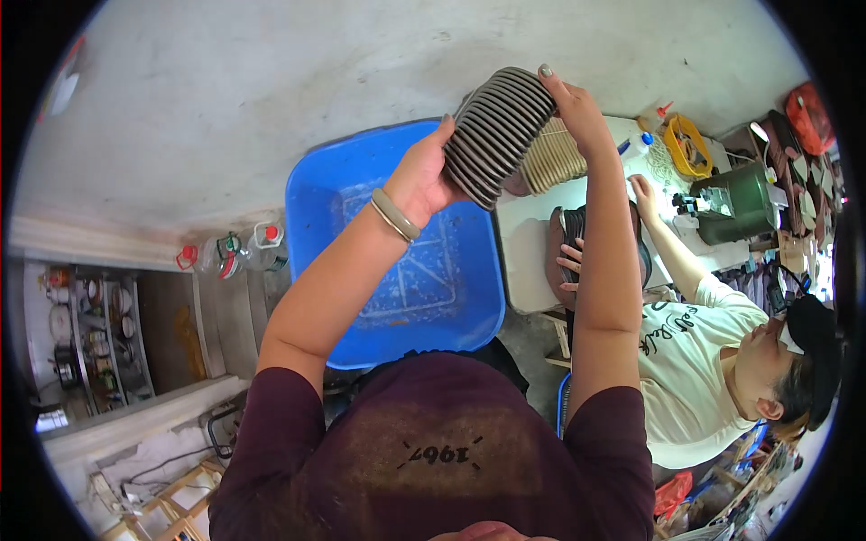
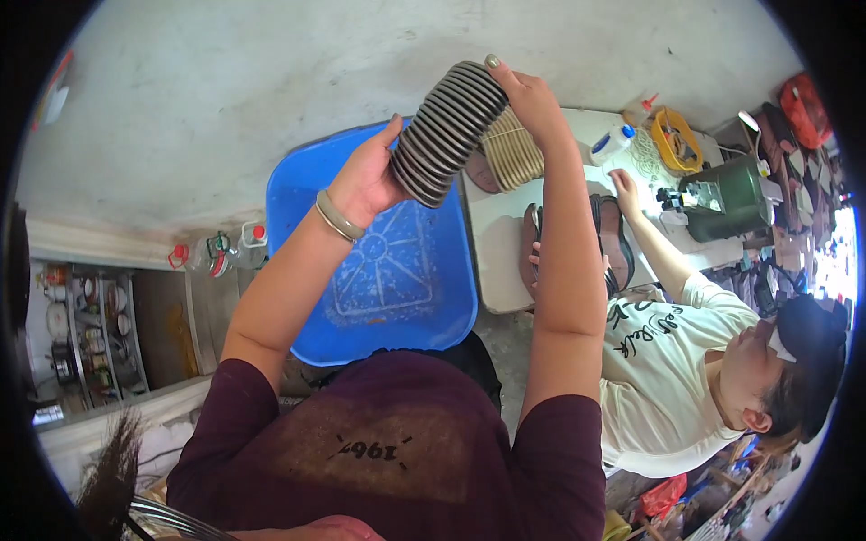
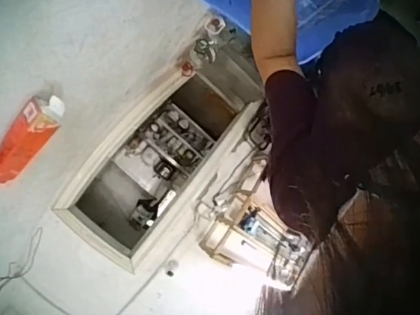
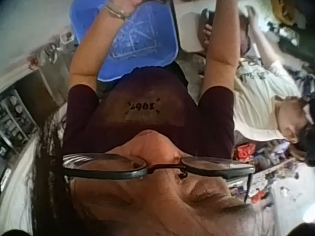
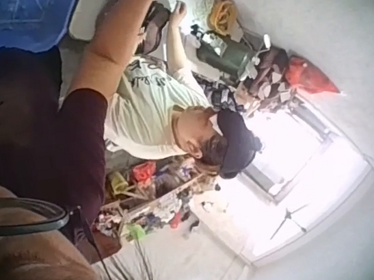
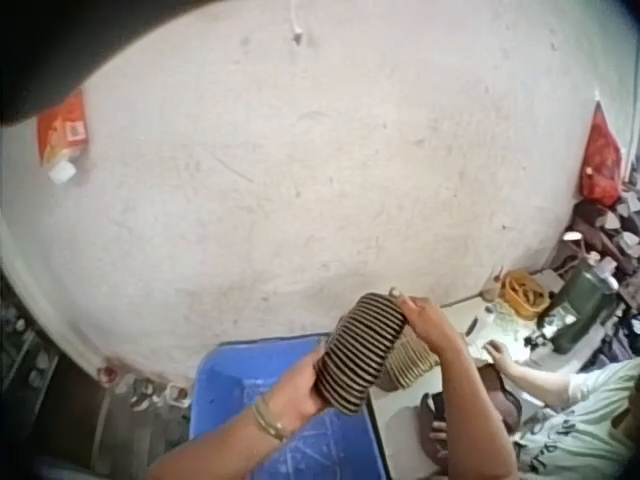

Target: Organizing and stacking shoe soles and components in a manufacturing setting.

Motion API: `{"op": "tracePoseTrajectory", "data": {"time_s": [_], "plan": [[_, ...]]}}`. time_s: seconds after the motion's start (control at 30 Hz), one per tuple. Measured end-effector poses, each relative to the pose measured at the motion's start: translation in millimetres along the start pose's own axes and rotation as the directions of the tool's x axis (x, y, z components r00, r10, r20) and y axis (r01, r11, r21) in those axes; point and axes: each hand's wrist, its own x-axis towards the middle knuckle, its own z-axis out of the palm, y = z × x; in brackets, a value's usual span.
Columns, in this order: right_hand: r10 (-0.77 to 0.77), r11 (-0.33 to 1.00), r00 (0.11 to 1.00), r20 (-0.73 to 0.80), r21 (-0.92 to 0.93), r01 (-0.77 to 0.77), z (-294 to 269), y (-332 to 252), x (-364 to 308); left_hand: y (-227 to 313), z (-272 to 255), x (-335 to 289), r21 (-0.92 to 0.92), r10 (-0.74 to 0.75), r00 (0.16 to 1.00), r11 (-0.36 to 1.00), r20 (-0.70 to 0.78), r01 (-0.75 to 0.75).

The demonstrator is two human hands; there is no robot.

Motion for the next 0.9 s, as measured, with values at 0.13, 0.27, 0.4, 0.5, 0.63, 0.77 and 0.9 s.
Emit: {"op": "tracePoseTrajectory", "data": {"time_s": [0.13, 0.27, 0.4, 0.5, 0.63, 0.77, 0.9], "plan": [[-0.005, 0.999, 0.993, 0.118, -0.042, 0.010, 38, -16, -24, 1, -39, -40, -0.007, 0.010, 1.000, 1.000, -0.027, -0.010], [-0.262, 0.960, 0.952, 0.161, 0.147, 0.239, 64, -11, -66, -10, -81, -90, -0.147, 0.008, 1.000, 0.989, 0.021, -0.005], [-0.327, 0.495, 0.945, 0.002, 0.852, 0.170, 121, 60, -69, -29, -106, -131, -0.193, -0.005, 0.979, 0.980, 0.203, 0.046], [0.230, 0.315, 0.971, 0.067, 0.939, -0.140, 210, 145, -82, -63, -80, -137, -0.133, -0.079, 0.947, 0.983, 0.312, 0.126], [0.202, 0.148, 0.965, 0.165, 0.969, -0.196, 263, 192, -121, -70, -56, -176, 0.154, -0.162, 0.971, 0.979, 0.178, 0.135], [0.116, -0.076, 0.964, 0.240, 0.970, -0.232, 285, 237, -176, -76, -78, -190, 0.267, -0.222, 0.960, 0.948, 0.168, 0.172], [0.027, -0.298, 0.959, 0.282, 0.918, -0.261, 297, 286, -208, -81, -102, -199, 0.373, -0.302, 0.944, 0.898, 0.134, 0.234]]}}
